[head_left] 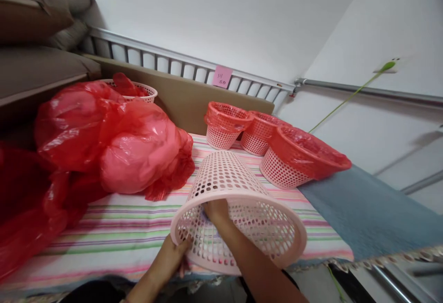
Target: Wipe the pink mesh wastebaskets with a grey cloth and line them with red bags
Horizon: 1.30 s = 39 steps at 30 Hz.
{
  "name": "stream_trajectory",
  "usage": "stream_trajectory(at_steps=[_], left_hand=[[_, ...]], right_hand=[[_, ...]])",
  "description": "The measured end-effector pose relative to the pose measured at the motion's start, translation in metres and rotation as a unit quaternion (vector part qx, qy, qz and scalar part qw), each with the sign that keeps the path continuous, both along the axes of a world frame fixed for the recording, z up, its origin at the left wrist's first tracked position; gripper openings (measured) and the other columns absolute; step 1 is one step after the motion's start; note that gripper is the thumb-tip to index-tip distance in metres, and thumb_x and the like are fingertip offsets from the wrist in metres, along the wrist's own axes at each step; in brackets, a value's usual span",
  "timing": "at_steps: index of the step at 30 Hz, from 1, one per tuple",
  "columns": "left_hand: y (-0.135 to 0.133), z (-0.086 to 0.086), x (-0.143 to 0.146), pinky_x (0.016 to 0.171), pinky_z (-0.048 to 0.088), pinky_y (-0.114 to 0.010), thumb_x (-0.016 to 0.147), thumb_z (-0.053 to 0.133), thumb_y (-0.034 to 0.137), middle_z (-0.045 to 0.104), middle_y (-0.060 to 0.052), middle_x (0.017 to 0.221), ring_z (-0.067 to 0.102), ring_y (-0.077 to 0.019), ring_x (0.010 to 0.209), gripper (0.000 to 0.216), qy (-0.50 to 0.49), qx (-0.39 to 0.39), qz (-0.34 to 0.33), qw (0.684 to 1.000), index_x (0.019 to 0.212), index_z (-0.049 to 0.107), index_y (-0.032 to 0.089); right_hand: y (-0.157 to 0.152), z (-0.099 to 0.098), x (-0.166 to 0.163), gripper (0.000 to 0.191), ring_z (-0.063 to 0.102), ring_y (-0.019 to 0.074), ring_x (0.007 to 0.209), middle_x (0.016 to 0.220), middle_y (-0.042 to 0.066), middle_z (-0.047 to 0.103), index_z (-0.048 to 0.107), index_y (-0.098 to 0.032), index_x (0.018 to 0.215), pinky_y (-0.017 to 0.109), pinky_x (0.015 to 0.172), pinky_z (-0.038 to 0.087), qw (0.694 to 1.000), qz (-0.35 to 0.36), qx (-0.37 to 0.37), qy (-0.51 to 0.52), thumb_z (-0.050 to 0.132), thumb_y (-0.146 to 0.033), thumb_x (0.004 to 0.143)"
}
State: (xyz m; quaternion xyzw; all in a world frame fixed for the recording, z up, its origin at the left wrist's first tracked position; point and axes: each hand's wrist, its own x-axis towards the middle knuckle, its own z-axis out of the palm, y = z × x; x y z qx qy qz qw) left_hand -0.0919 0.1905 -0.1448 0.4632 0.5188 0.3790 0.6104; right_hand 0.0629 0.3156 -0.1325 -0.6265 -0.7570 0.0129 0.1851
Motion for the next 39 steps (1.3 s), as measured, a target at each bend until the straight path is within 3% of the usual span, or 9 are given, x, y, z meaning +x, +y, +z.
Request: stream_trajectory(at_steps=[5, 11, 18, 21, 24, 27, 31, 35, 39], left_hand=[[0.004, -0.006, -0.001, 0.032, 0.03, -0.019, 0.076, 0.051, 0.065, 0.052, 0.004, 0.035, 0.047, -0.0126, 0.029, 0.054, -0.019, -0.008, -0.004, 1.0, 0.091, 0.057, 0.013], [-0.003, -0.016, 0.008, 0.044, 0.045, -0.023, 0.071, 0.061, 0.061, 0.063, -0.003, 0.043, 0.058, -0.0151, 0.04, 0.049, -0.062, 0.008, 0.001, 0.998, 0.074, 0.061, 0.012], [-0.003, -0.022, 0.015, 0.036, 0.044, -0.025, 0.068, 0.057, 0.069, 0.061, 0.001, 0.038, 0.057, -0.0173, 0.034, 0.065, -0.075, 0.003, 0.034, 0.997, 0.101, 0.056, 0.013], [-0.003, -0.025, 0.014, 0.037, 0.044, -0.025, 0.066, 0.055, 0.073, 0.061, 0.0, 0.039, 0.057, -0.0176, 0.035, 0.069, -0.064, 0.009, 0.037, 0.997, 0.099, 0.059, 0.012], [-0.004, -0.026, 0.015, 0.039, 0.046, -0.026, 0.067, 0.052, 0.074, 0.06, 0.0, 0.037, 0.058, -0.0182, 0.036, 0.069, -0.051, 0.013, 0.035, 0.998, 0.096, 0.059, 0.012], [-0.003, -0.024, 0.016, 0.036, 0.044, -0.025, 0.066, 0.051, 0.076, 0.058, 0.002, 0.035, 0.056, -0.0183, 0.032, 0.072, -0.034, 0.006, 0.028, 0.999, 0.101, 0.055, 0.013], [0.0, -0.022, 0.016, 0.033, 0.038, -0.022, 0.067, 0.052, 0.074, 0.053, 0.005, 0.031, 0.051, -0.0158, 0.028, 0.07, -0.018, 0.01, 0.013, 1.0, 0.101, 0.055, 0.013], [0.002, -0.019, 0.013, 0.034, 0.037, -0.021, 0.073, 0.049, 0.069, 0.052, 0.004, 0.031, 0.049, -0.0138, 0.027, 0.06, -0.017, 0.006, -0.005, 1.0, 0.091, 0.057, 0.013], [0.005, -0.011, 0.008, 0.034, 0.037, -0.022, 0.073, 0.052, 0.065, 0.053, 0.004, 0.033, 0.05, -0.0144, 0.029, 0.055, -0.015, 0.01, 0.018, 1.0, 0.088, 0.06, 0.013]], right_hand=[[0.049, -0.001, 0.001, 0.037, 0.038, 0.0246, 0.128, 0.132, 0.005, 0.053, 0.057, -0.023, 0.122, 0.043, 0.108, 0.025, 1.0, -0.007, 0.015, 0.011, 0.047, -0.033, 0.088], [0.046, 0.004, 0.005, 0.04, 0.041, 0.0236, 0.127, 0.135, 0.005, 0.051, 0.053, -0.024, 0.126, 0.038, 0.106, 0.029, 1.0, -0.012, 0.022, 0.015, 0.045, -0.034, 0.089], [-0.057, 0.001, 0.004, 0.041, 0.051, 0.0271, 0.107, 0.113, 0.012, 0.058, 0.06, -0.018, 0.113, 0.037, 0.095, 0.039, 1.0, 0.0, -0.007, -0.01, 0.06, -0.023, 0.072], [-0.118, -0.005, 0.008, 0.038, 0.047, 0.0264, 0.109, 0.114, 0.007, 0.055, 0.06, -0.024, 0.108, 0.035, 0.095, 0.037, 0.998, 0.054, -0.028, 0.002, 0.063, -0.024, 0.07], [-0.144, -0.006, 0.013, 0.033, 0.046, 0.0257, 0.108, 0.113, 0.004, 0.055, 0.06, -0.027, 0.102, 0.035, 0.094, 0.038, 0.996, 0.078, -0.046, 0.016, 0.065, -0.025, 0.069], [-0.121, -0.002, 0.013, 0.033, 0.047, 0.0269, 0.107, 0.11, 0.006, 0.056, 0.061, -0.024, 0.102, 0.037, 0.093, 0.038, 0.998, 0.058, -0.037, -0.005, 0.065, -0.025, 0.069], [-0.047, 0.003, 0.013, 0.047, 0.05, 0.0263, 0.111, 0.118, 0.009, 0.058, 0.058, -0.022, 0.118, 0.037, 0.096, 0.038, 1.0, 0.022, -0.008, -0.01, 0.064, -0.024, 0.071], [0.018, 0.005, 0.012, 0.044, 0.038, 0.026, 0.128, 0.135, 0.007, 0.05, 0.051, -0.022, 0.128, 0.041, 0.107, 0.027, 0.999, -0.008, 0.033, 0.016, 0.051, -0.032, 0.085], [0.047, 0.006, 0.011, 0.042, 0.031, 0.0248, 0.133, 0.139, 0.007, 0.046, 0.05, -0.02, 0.13, 0.041, 0.111, 0.019, 0.997, -0.023, 0.06, 0.031, 0.039, -0.034, 0.092]])
